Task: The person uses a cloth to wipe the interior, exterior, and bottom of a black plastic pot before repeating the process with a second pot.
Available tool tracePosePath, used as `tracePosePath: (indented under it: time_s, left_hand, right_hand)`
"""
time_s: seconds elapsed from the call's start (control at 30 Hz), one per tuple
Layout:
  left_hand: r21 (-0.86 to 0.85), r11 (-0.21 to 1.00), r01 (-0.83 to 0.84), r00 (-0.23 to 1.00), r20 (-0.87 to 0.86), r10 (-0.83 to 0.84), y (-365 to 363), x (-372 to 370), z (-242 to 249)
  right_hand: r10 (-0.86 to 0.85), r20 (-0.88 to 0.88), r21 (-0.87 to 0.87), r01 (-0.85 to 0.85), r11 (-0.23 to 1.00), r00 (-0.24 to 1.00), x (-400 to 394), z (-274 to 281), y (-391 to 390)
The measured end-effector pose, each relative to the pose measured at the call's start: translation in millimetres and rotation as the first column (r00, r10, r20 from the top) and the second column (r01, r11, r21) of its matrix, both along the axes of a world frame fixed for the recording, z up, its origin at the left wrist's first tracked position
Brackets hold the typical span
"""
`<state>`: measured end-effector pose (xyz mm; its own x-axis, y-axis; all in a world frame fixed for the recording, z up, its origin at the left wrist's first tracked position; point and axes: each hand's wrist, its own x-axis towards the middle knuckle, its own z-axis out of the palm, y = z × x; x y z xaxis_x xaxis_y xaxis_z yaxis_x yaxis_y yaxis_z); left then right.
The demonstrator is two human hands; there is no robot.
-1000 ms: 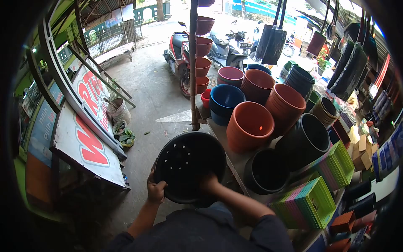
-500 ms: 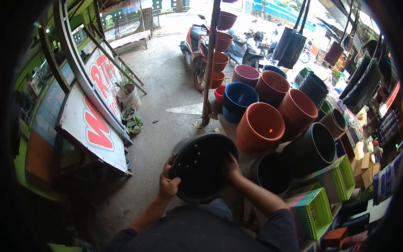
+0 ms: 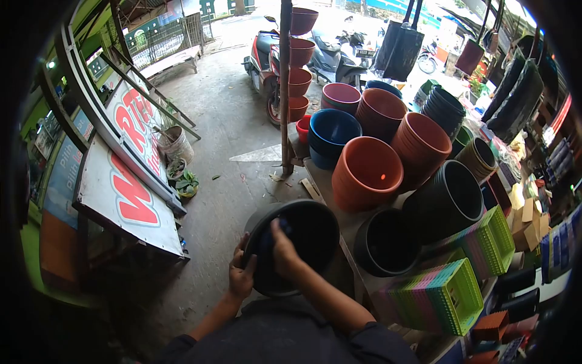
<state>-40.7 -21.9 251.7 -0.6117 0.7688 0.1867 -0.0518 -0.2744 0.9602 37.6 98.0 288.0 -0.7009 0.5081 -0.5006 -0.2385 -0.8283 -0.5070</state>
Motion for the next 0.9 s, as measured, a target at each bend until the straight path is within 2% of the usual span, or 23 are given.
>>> tracePosePath:
  time_s: [0.03,0.07,0.1,0.13,0.17,0.23,0.27,0.33,0.37,0.47,0.53,0.57,0.63,0.67,0.7,0.73,0.77,0.83,0.87,0.9]
  left_hand:
    - [-0.035,0.999,0.01,0.991,-0.132,-0.015,-2.2,-0.4,-1.6]
    - [-0.036,0.999,0.003,0.991,-0.131,-0.008,-3.8,-0.9,-1.4]
    - [-0.047,0.999,-0.005,0.989,-0.15,-0.002,-5.8,-0.8,-0.3]
    - [-0.057,0.998,-0.013,0.986,-0.169,0.003,-7.0,-0.8,0.6]
    - [-0.053,0.998,-0.018,0.986,-0.169,0.009,-7.5,-1.0,0.8]
    - [0.022,0.998,-0.065,0.991,0.115,0.062,-8.6,-1.2,0.4]
    - [0.023,0.997,-0.067,0.991,0.117,0.064,-9.2,-2.0,0.9]
    - [0.039,0.994,-0.106,0.993,0.062,0.103,-9.3,-5.2,2.2]
    - [0.041,0.994,-0.104,0.993,0.061,0.102,-8.4,-6.6,3.2]
    - [0.03,0.989,-0.147,0.988,0.048,0.146,-7.3,-10.5,3.7]
    - [0.03,0.974,-0.227,0.956,0.197,0.217,-7.1,-14.2,-2.3]
    - [0.03,0.974,-0.223,0.957,0.195,0.213,-7.6,-17.9,-7.2]
    - [0.024,0.972,-0.232,0.942,0.256,0.219,-10.0,-26.8,-15.2]
    - [0.028,0.971,-0.236,0.942,0.252,0.222,-9.8,-30.1,-12.7]
    - [0.028,0.969,-0.245,0.935,0.271,0.228,-10.8,-32.5,-9.0]
    - [0.025,0.967,-0.252,0.928,0.291,0.234,-13.3,-34.0,-6.1]
    - [0.029,0.967,-0.254,0.928,0.288,0.235,-16.4,-36.1,-4.4]
    - [0.026,0.988,-0.153,0.926,0.354,0.134,-21.2,-39.4,-2.3]
    - [0.03,0.989,-0.146,0.927,0.354,0.126,-22.8,-37.0,1.4]
    - [0.018,0.997,-0.077,0.908,0.414,0.062,-24.6,-33.8,6.6]
  right_hand:
    - [-0.105,-0.012,-0.061,0.105,0.993,0.994,4.9,30.9,15.0]
    - [-0.169,-0.037,-0.133,0.162,0.978,0.985,10.3,38.9,30.2]
    - [-0.217,-0.127,-0.119,0.202,0.972,0.968,20.0,11.2,51.7]
    - [-0.292,-0.141,-0.125,0.275,0.953,0.946,25.6,5.2,64.1]
    - [-0.286,-0.142,-0.121,0.27,0.955,0.948,34.4,-3.1,73.1]
    - [-0.414,-0.316,-0.156,0.383,0.91,0.854,56.4,-25.5,81.3]
    - [-0.412,-0.315,-0.155,0.382,0.911,0.855,67.1,-42.0,82.7]
    - [-0.483,-0.272,-0.366,0.375,0.852,0.832,86.1,-73.1,77.3]
    - [-0.484,-0.274,-0.365,0.376,0.852,0.831,91.2,-76.8,67.8]
    - [-0.517,-0.236,-0.471,0.369,0.802,0.823,101.3,-68.0,34.2]
    - [-0.432,-0.21,-0.526,0.271,0.806,0.877,105.7,-54.1,16.3]
    - [-0.435,-0.211,-0.527,0.273,0.805,0.875,108.7,-44.2,12.6]
    - [-0.382,-0.021,-0.206,0.37,0.906,0.924,114.4,-28.5,11.5]
    - [-0.433,0.006,-0.089,0.432,0.898,0.901,118.8,-28.7,14.5]
    - [-0.427,0.001,-0.088,0.425,0.901,0.904,128.8,-45.8,23.8]
    - [-0.438,0.14,0.101,0.427,0.899,0.888,139.4,-74.1,37.2]
    - [-0.468,0.268,0.287,0.394,0.873,0.842,136.6,-69.4,40.8]
    - [-0.485,0.448,0.432,0.292,0.853,0.752,120.5,-63.5,46.7]
    - [-0.519,0.453,0.635,0.146,0.758,0.724,107.2,-68.3,51.3]
    - [-0.556,0.449,0.789,-0.018,0.614,0.699,94.3,-72.4,58.2]
